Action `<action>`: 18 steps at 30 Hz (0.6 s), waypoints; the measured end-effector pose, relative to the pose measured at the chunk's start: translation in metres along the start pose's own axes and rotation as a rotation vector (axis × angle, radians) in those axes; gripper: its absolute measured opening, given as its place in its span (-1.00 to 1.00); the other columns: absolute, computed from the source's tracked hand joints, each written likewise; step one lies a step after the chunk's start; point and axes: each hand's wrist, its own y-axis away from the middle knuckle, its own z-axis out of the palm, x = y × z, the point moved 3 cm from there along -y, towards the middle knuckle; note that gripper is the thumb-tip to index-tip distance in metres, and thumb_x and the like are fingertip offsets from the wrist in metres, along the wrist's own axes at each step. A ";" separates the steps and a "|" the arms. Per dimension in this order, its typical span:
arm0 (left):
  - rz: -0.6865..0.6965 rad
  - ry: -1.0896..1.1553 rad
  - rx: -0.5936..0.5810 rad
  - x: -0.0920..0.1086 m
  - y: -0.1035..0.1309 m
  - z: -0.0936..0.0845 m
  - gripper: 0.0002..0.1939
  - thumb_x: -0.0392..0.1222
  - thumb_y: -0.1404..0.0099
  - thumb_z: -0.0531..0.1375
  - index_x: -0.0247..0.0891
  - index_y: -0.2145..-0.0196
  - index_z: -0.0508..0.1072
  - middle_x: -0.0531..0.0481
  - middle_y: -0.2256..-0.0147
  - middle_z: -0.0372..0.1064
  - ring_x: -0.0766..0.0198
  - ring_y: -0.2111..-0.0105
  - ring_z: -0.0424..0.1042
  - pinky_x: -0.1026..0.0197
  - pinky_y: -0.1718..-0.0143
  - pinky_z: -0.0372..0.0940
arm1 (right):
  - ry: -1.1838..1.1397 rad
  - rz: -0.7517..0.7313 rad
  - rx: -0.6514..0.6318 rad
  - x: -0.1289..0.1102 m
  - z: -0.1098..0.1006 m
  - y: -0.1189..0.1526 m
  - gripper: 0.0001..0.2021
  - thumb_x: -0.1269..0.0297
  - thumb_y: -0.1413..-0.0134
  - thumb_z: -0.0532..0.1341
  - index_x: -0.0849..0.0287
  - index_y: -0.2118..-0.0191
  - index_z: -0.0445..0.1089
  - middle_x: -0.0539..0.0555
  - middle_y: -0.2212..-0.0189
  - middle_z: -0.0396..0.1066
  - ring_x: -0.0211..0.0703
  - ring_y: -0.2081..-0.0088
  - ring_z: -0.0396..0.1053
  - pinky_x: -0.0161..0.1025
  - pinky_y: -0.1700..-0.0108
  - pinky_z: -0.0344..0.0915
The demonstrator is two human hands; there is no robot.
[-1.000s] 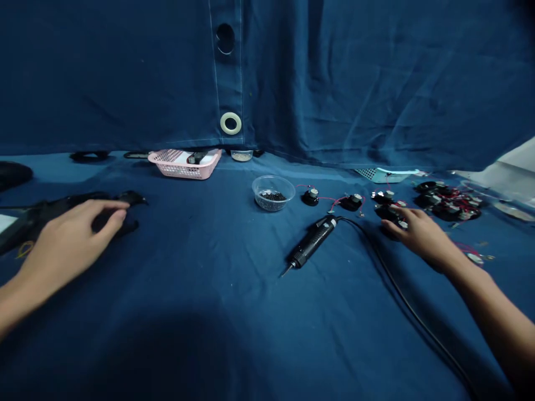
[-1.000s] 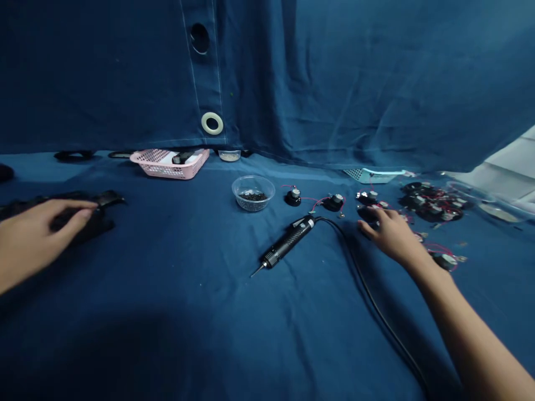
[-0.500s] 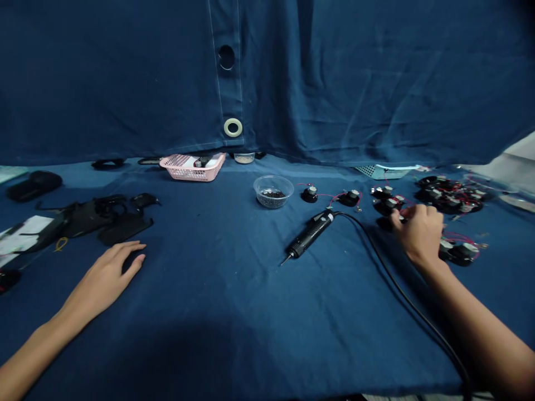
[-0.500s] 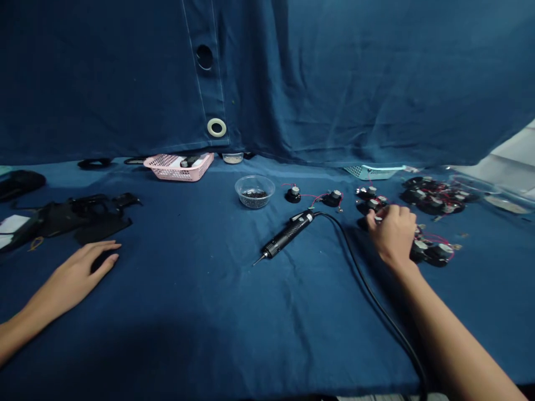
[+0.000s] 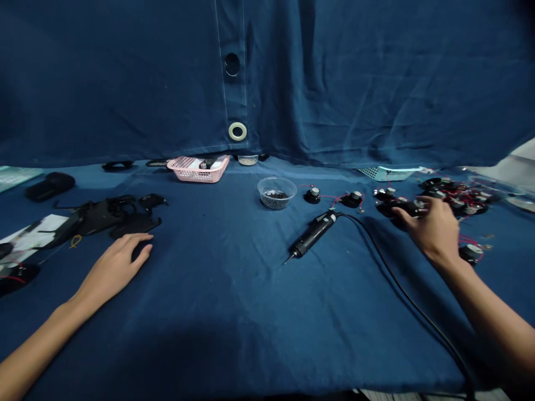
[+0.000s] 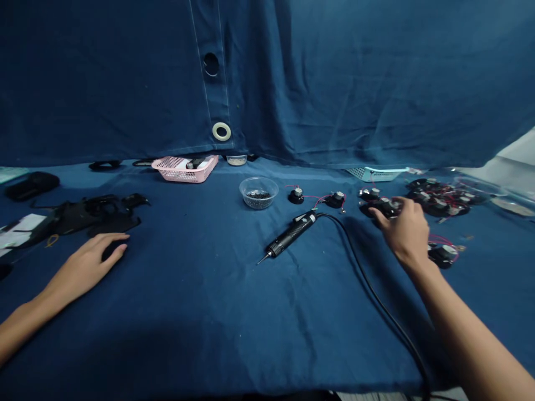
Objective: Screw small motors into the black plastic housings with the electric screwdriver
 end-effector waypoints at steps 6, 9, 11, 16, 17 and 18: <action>-0.047 -0.070 0.182 -0.002 -0.049 -0.011 -0.53 0.01 -0.36 -0.11 -0.30 -0.03 0.35 -0.19 0.00 0.34 0.00 -0.05 0.31 0.00 -0.17 0.14 | -0.251 -0.228 -0.082 -0.092 -0.022 0.029 -0.49 -0.13 -0.08 0.24 0.18 0.01 0.35 0.16 0.25 0.47 -0.06 0.25 0.45 -0.20 0.15 0.34; -0.081 -0.096 0.205 -0.009 -0.066 -0.005 -0.53 -0.02 -0.37 -0.11 -0.36 0.00 0.39 -0.24 0.04 0.35 -0.02 -0.01 0.32 0.00 -0.12 0.19 | -0.297 -0.296 -0.127 -0.117 -0.006 0.047 -0.52 -0.11 -0.10 0.23 0.20 0.04 0.36 0.19 0.21 0.46 -0.03 0.23 0.44 -0.14 0.14 0.36; -0.091 -0.102 0.202 -0.014 -0.070 0.002 -0.53 -0.03 -0.35 -0.10 -0.38 0.02 0.41 -0.26 0.05 0.36 -0.03 0.01 0.33 -0.01 -0.11 0.20 | -0.319 -0.283 -0.097 -0.119 0.002 0.053 -0.53 -0.09 -0.12 0.22 0.20 0.03 0.35 0.19 0.19 0.45 -0.04 0.24 0.44 -0.11 0.15 0.38; -0.083 -0.101 0.187 -0.021 -0.066 0.011 -0.52 -0.01 -0.34 -0.09 -0.36 0.01 0.41 -0.24 0.05 0.37 -0.01 0.01 0.34 0.01 -0.12 0.20 | -0.373 -0.211 0.041 -0.109 -0.008 0.050 -0.53 -0.03 -0.09 0.27 0.21 0.01 0.33 0.19 0.16 0.44 -0.05 0.19 0.44 -0.08 0.08 0.40; -0.081 -0.104 0.183 -0.022 -0.065 0.011 -0.51 0.00 -0.34 -0.09 -0.35 0.01 0.41 -0.24 0.05 0.37 -0.02 0.01 0.34 0.01 -0.12 0.20 | -0.388 -0.193 0.069 -0.107 -0.014 0.047 -0.52 -0.03 -0.09 0.28 0.22 0.00 0.33 0.19 0.16 0.44 -0.06 0.19 0.44 -0.10 0.07 0.41; -0.081 -0.109 0.181 -0.022 -0.065 0.011 -0.51 0.00 -0.34 -0.10 -0.34 0.01 0.41 -0.23 0.05 0.37 -0.02 0.02 0.34 0.01 -0.11 0.21 | -0.405 -0.173 0.096 -0.105 -0.019 0.042 -0.51 -0.02 -0.09 0.28 0.23 0.00 0.33 0.20 0.16 0.44 -0.07 0.19 0.44 -0.13 0.08 0.42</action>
